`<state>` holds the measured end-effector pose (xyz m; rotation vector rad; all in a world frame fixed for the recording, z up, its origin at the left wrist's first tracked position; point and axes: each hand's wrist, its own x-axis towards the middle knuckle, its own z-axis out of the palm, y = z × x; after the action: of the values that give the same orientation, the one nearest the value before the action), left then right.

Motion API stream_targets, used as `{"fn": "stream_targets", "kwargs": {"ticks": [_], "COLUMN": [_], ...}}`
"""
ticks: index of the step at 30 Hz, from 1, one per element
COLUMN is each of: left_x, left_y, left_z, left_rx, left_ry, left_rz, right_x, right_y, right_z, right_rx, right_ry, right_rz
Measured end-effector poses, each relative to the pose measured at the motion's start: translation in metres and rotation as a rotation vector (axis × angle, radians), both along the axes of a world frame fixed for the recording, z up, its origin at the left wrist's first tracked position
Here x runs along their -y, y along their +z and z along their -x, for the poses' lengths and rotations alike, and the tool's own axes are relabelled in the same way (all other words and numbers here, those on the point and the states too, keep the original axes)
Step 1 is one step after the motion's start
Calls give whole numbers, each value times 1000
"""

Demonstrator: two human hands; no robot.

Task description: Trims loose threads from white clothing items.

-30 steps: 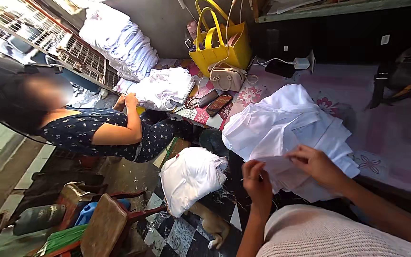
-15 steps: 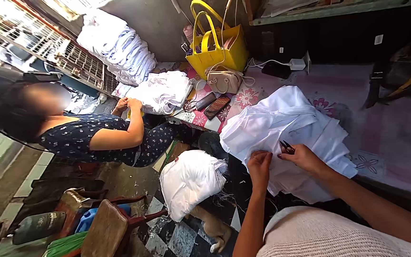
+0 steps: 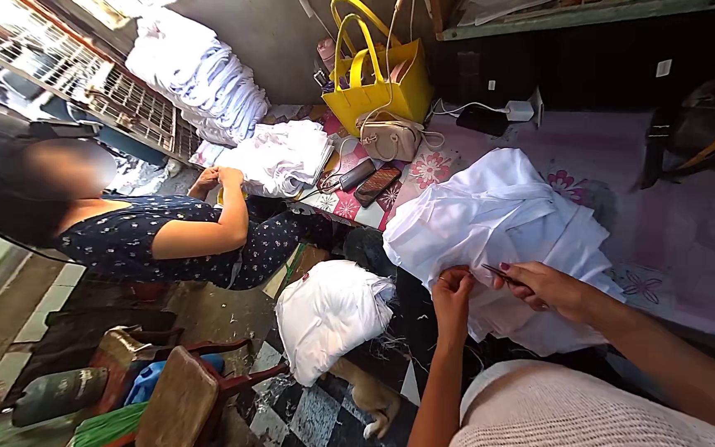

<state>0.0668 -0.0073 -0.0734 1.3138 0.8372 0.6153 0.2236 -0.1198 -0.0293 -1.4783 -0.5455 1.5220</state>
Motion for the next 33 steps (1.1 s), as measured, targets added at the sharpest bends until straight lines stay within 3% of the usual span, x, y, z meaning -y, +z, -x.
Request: {"fn": "stream_targets", "kwargs": {"ticks": [7, 13, 16, 20, 23, 29, 33], "left_x": [6, 8, 9, 9, 12, 9, 4], "left_y": [3, 0, -1, -5, -13, -24, -13], "left_z": [1, -1, -1, -2, -5, -10, -4], "left_rx": [40, 63, 75, 97, 72, 57, 57], "left_ry": [12, 37, 44, 45, 22, 34, -9], "left_rz": [-4, -36, -6, -21, -189, -469, -251], "right_x": [-11, -14, -9, -9, -18, -20, -15], "right_y": [-11, -14, -15, -30, -33, -32, -31], "right_z": [7, 12, 12, 8, 11, 23, 19], "right_rx": [-90, 22, 133, 463, 373, 184, 163], "right_ry": [46, -73, -159, -257, -224, -363, -431], "right_rz": [47, 27, -7, -45, 10, -30, -59]}}
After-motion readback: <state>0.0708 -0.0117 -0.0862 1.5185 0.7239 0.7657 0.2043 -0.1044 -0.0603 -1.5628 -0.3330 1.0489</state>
